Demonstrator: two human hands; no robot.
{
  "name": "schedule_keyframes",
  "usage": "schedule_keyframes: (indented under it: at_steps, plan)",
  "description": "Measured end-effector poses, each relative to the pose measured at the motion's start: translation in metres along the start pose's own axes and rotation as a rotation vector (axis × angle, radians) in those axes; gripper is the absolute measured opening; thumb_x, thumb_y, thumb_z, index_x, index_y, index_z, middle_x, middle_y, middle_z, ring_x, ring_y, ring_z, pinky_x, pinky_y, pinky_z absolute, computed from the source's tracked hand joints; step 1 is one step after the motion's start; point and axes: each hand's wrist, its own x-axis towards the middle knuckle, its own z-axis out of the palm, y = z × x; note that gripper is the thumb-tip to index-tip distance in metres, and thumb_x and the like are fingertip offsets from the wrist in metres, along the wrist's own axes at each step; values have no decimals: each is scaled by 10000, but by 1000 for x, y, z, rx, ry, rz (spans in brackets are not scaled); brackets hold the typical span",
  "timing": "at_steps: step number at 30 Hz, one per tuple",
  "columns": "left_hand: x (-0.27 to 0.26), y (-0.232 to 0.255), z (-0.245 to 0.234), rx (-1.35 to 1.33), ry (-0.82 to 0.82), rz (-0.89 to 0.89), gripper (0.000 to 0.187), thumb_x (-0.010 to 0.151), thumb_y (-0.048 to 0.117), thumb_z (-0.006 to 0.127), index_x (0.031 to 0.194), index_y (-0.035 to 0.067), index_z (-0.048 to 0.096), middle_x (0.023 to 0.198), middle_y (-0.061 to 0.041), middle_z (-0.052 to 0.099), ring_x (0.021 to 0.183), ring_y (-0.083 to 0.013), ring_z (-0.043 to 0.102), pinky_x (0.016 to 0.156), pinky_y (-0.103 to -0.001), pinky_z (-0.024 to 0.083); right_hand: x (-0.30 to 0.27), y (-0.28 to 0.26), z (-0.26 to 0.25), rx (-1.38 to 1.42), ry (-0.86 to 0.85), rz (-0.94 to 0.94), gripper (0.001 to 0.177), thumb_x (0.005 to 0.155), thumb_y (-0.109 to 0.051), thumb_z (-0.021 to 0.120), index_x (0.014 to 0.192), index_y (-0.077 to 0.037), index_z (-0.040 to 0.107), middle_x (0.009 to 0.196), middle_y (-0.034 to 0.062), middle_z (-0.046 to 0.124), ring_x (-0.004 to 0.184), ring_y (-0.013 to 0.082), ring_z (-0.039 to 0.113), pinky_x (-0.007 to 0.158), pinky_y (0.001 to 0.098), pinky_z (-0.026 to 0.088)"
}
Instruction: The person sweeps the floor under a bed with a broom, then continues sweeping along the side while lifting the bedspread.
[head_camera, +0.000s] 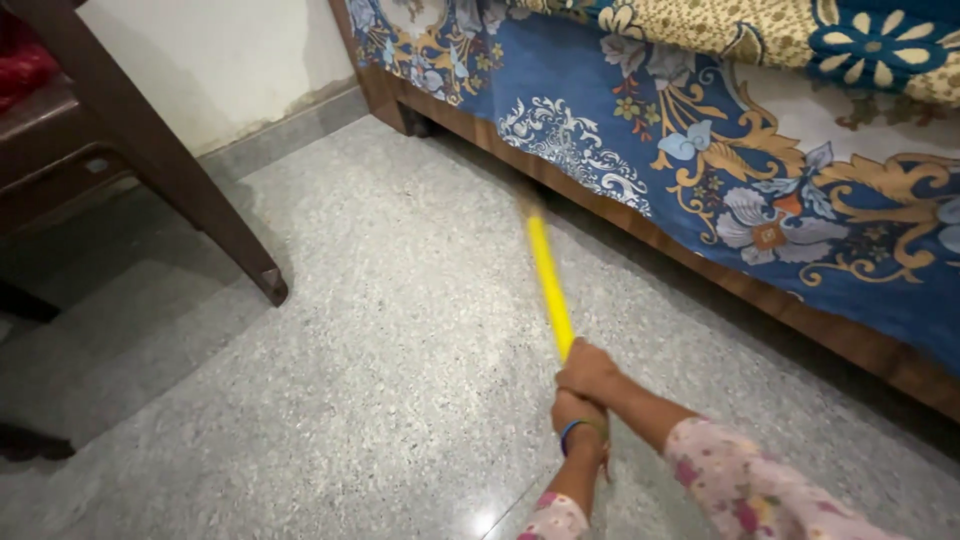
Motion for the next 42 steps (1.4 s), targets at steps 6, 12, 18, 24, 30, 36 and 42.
schedule_keyframes:
  at_steps: [6, 12, 18, 24, 30, 36, 42]
  plan:
    - [-31, 57, -45, -122, 82, -115, 326, 936, 363, 646, 1022, 62, 733, 965, -118, 756, 878, -268, 736, 755, -425, 583, -38, -77, -24, -100, -147, -206, 603, 755, -301, 728, 1244, 4, 551, 1070, 236, 726, 1002, 400, 719, 884, 475, 590]
    - [-41, 52, 18, -192, -54, -135, 348, 963, 362, 612, 1077, 57, 734, 1011, -128, 742, 919, -278, 723, 779, -415, 588, -64, -48, -69, -96, -108, -187, 549, 752, -315, 725, 1222, -57, 606, 1060, 214, 728, 1000, 392, 717, 880, 485, 584]
    - [-69, 95, 29, -265, -197, -142, 374, 990, 360, 577, 1131, 52, 736, 1056, -138, 729, 960, -289, 711, 803, -406, 592, -43, 45, -79, 34, 52, 95, 588, 752, -416, 747, 1158, 4, 679, 1061, 255, 734, 1013, 397, 728, 903, 464, 590]
    - [-54, 96, -21, 598, -282, 159, 385, 906, 387, 661, 1137, 85, 721, 1134, -207, 720, 1081, -371, 701, 882, -445, 573, -5, 61, -18, 180, 246, 223, 697, 688, -431, 782, 1149, 74, 642, 1070, 284, 713, 1022, 418, 715, 900, 455, 590]
    - [-50, 71, -32, 468, -37, 47, 334, 895, 372, 654, 1074, 94, 698, 1042, -202, 754, 1014, -374, 725, 846, -458, 575, -16, -4, -26, 21, -10, 0, 668, 740, -381, 727, 1231, 50, 590, 1087, 266, 731, 1025, 408, 722, 901, 459, 594]
    - [-40, 50, -7, -187, 151, -254, 471, 1011, 459, 491, 1063, 40, 700, 1024, -188, 778, 938, -331, 755, 757, -443, 588, -66, -44, -73, 17, -138, -26, 637, 772, -344, 724, 1280, -9, 535, 1096, 233, 717, 1017, 401, 714, 889, 481, 590]
    - [-92, 74, 24, -17, -67, -208, 481, 973, 497, 504, 1161, 83, 661, 1094, -162, 756, 1017, -307, 749, 821, -416, 591, -74, 33, -78, 108, 29, 121, 612, 780, -367, 732, 1220, 26, 570, 1045, 255, 731, 996, 413, 723, 895, 488, 588]
